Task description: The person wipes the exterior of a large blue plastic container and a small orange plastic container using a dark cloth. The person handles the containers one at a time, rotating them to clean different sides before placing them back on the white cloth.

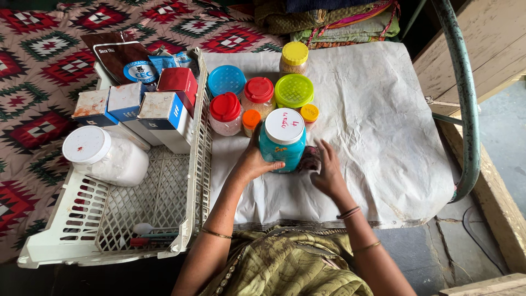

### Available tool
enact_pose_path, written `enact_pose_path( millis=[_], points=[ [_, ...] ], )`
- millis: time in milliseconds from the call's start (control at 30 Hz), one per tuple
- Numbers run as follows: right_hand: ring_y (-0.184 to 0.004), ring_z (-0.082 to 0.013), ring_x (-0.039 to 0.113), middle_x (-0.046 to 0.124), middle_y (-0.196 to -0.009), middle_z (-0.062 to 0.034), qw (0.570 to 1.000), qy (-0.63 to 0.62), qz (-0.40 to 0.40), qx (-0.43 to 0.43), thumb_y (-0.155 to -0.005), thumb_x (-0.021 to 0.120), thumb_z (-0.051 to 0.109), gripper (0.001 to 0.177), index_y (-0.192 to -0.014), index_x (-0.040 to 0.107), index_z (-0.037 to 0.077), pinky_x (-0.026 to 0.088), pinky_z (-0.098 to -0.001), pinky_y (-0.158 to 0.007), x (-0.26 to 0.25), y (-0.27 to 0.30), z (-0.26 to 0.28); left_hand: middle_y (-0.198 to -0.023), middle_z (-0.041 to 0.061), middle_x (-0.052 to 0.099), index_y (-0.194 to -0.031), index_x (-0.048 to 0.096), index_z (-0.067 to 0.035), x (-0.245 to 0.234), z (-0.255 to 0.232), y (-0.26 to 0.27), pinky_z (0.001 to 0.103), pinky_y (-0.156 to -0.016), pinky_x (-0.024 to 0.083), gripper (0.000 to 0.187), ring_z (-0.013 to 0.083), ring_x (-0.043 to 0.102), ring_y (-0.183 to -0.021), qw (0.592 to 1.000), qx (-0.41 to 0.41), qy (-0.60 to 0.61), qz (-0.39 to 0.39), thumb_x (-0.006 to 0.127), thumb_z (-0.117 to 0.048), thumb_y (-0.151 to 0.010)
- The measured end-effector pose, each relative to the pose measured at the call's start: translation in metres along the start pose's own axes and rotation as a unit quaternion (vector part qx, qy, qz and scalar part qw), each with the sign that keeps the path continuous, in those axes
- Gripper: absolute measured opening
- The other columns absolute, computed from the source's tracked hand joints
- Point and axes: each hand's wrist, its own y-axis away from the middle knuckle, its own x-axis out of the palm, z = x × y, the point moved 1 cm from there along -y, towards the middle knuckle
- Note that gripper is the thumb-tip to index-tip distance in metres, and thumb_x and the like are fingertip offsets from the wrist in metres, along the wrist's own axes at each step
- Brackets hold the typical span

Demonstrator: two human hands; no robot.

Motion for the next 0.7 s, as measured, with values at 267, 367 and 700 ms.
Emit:
enact_pose_path(
  millis=[267,367,700],
  points=[
    [-0.136,-0.0254,0.049,0.036,-0.164,-0.0082,0.890,-0.388,0.204,0.127,-0.089,0.074,0.012,0.097,-0.165,0.013,0.015,0.049,-0.0406,-0.108,-0.018,-0.049,0.046,-0.153,0.023,0.048,-0.159,0.024,-0.001,-0.022,-0.043,0.019,0.043,-0.113,0.045,0.127,0.0370,0.051,-0.142,0.996,-0.059,0.007,-0.060,0.099,-0.030,-0.061],
    [-0.146,-0.0255,0.042,0.035,-0.167,-0.0106,0.874,-0.443,0.185,0.073,-0.097,0.070,0.013,0.090,-0.167,0.014,0.013,0.045,-0.0421,-0.114,-0.022,-0.060,0.066,-0.147,0.026,0.048,-0.155,0.027,-0.002,-0.050,-0.083,0.027,0.043,-0.105,0.051,0.126,0.0394,0.054,-0.134,0.987,-0.081,-0.049,-0.133,0.099,-0.034,-0.058],
    [-0.145,-0.0219,0.050,0.047,-0.160,-0.0083,0.881,-0.433,0.184,-0.049,-0.105,0.062,0.009,0.073,-0.166,0.022,0.018,0.059,-0.0356,-0.103,-0.017,-0.121,0.184,-0.155,0.036,0.040,-0.158,0.015,0.009,-0.153,-0.151,0.071,0.049,-0.113,0.048,0.116,0.0468,0.052,-0.141,0.954,-0.044,-0.143,-0.260,0.092,-0.024,-0.078]
  ],
)
